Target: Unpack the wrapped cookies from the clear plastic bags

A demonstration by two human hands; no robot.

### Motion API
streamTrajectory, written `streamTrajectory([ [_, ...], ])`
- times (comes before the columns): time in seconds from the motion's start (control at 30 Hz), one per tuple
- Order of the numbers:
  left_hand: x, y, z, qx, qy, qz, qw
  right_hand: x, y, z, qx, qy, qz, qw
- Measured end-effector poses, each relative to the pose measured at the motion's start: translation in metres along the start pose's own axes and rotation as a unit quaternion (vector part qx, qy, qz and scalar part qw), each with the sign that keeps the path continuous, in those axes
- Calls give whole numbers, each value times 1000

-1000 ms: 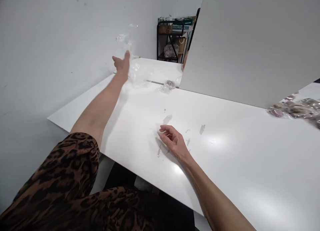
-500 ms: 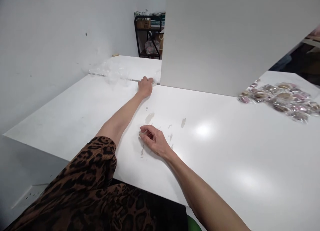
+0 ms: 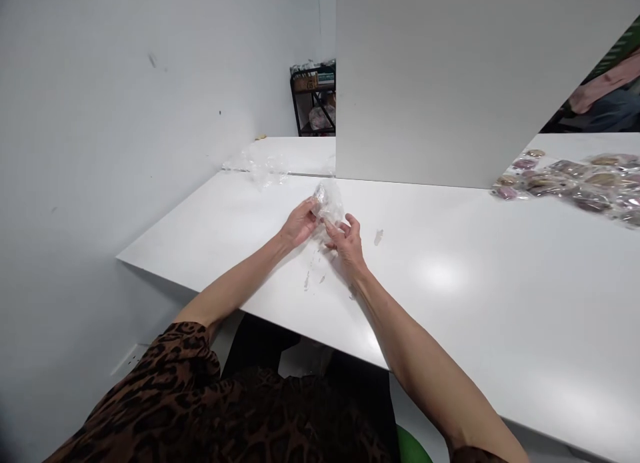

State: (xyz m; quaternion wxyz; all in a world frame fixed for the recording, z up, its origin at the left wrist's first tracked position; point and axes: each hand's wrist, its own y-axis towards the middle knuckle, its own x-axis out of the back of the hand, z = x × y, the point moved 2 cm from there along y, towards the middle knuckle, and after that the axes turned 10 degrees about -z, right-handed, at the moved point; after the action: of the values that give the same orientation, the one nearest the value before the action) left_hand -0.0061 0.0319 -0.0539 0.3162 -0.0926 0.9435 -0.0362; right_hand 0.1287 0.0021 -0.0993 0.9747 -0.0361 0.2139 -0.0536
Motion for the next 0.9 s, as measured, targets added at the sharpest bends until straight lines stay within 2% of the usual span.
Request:
streamTrajectory([
  [0.1,-3,-30,8,36,-20,-3,999,2,1,7,52,-21,14,998],
  [0.2,0,-41,11,83,-25,-38,996,6,4,17,83,-12,-7,996],
  [0.33,6,-43,11,161,-52,-48,984,12,13,29,47,64,-50,996],
  [0.43,9,-41,9,176,-69,-47,981,16,19,37,20,114,-43,992],
  [0.67,13,-36,9,189,-49,13,981,23,25,44,-9,164,-33,986],
  [0.9,19,-35,19,221,-5,68,973,33,38,49,11,206,-35,978],
])
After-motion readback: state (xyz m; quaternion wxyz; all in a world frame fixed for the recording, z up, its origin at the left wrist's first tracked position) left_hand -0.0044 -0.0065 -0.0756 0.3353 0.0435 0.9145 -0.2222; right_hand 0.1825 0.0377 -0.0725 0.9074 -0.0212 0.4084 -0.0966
